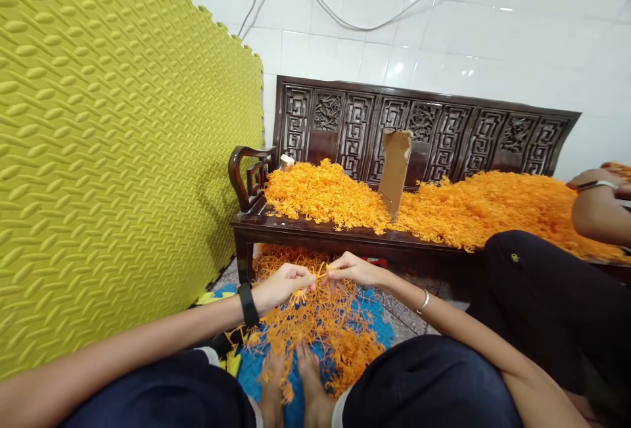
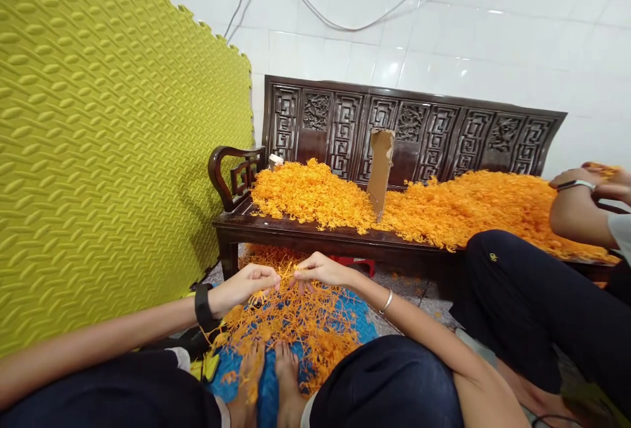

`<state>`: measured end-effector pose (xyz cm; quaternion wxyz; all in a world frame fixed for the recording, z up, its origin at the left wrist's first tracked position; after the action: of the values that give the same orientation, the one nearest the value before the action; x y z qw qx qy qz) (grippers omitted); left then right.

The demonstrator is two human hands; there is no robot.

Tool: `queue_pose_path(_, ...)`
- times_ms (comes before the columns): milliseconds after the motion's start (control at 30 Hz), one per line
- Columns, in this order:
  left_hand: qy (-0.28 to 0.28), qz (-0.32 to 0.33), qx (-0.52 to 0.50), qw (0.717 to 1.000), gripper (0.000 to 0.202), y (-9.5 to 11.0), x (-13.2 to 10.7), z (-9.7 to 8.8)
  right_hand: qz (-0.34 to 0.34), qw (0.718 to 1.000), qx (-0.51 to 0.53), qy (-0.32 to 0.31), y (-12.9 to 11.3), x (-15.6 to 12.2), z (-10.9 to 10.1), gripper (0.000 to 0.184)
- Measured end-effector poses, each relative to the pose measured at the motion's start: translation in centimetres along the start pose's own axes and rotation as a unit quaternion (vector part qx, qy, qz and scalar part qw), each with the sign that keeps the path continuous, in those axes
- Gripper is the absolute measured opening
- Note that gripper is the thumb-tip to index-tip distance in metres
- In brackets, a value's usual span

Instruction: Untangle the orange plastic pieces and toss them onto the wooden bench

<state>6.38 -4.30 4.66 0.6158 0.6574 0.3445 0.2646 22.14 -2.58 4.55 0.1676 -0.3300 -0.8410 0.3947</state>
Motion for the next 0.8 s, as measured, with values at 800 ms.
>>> queue_pose_path(800,0.019,0.020,0.045,0.999,0.049,1.9,-4.6,1.1,0.000,0.963,0.062,-0.263,-3.6,0.3,2.6,0.051)
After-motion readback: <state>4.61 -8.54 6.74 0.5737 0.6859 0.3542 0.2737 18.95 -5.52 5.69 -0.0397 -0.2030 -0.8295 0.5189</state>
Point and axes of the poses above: each hand's wrist, its own x-axis towards the middle knuckle, its own z-axis out of the palm, y = z × x, the point moved 5 cm from there along x, towards the middle knuckle, and after that the axes turned 11 degrees about -x, right-handed, at the moved point
